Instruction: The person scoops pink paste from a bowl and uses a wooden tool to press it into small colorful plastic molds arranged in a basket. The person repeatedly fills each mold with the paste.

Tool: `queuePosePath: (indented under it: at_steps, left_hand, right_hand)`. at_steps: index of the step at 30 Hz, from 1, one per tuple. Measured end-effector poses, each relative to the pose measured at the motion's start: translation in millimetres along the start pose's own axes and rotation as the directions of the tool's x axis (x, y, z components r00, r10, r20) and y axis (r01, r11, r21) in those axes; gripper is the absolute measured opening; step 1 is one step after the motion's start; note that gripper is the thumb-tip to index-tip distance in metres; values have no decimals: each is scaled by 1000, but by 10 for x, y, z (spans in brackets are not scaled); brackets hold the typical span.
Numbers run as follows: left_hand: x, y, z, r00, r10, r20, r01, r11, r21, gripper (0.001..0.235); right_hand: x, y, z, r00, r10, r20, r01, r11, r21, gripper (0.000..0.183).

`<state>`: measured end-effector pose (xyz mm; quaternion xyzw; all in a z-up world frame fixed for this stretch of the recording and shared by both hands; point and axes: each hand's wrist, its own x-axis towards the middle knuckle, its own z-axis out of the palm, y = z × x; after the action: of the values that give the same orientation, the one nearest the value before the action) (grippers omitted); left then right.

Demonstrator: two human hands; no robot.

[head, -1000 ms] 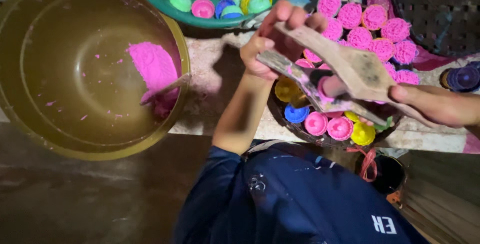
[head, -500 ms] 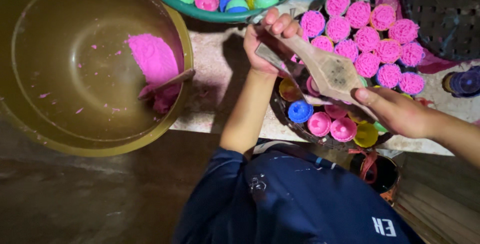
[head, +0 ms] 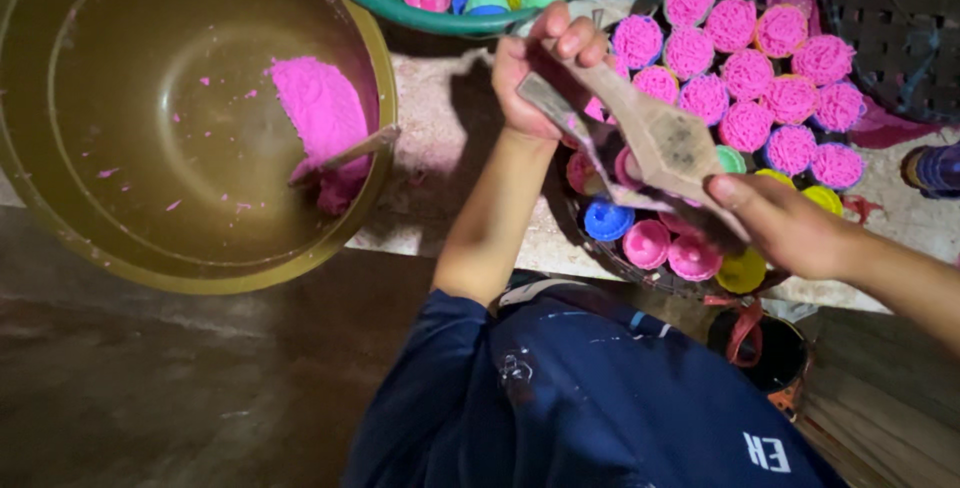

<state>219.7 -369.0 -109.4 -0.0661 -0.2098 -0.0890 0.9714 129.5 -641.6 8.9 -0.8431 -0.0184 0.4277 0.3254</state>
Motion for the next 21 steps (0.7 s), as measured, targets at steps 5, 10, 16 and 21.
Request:
queuePosePath:
  at_steps: [5,10,16,21]
  left_hand:
    - [94,-22,1,1000,16,17,-16,1000,13,27]
    - [181,67,69,992,-77,98,73,997,39,25]
    - [116,34,52,1000,5,-1,-5,999,52,25]
    - [267,-49,71,994,-76,84,72,996,56,27]
  right_hand:
    - [-33,-115,-41,995,62,-72,-60,998,35,65]
    - [9,-145,99,998,33,-60,-27,996,90,61]
    - [-16,-38,-16,996,-51,-70,53,998,28,64]
    - [7,3,-30,993,-55,-105,56,998,11,63]
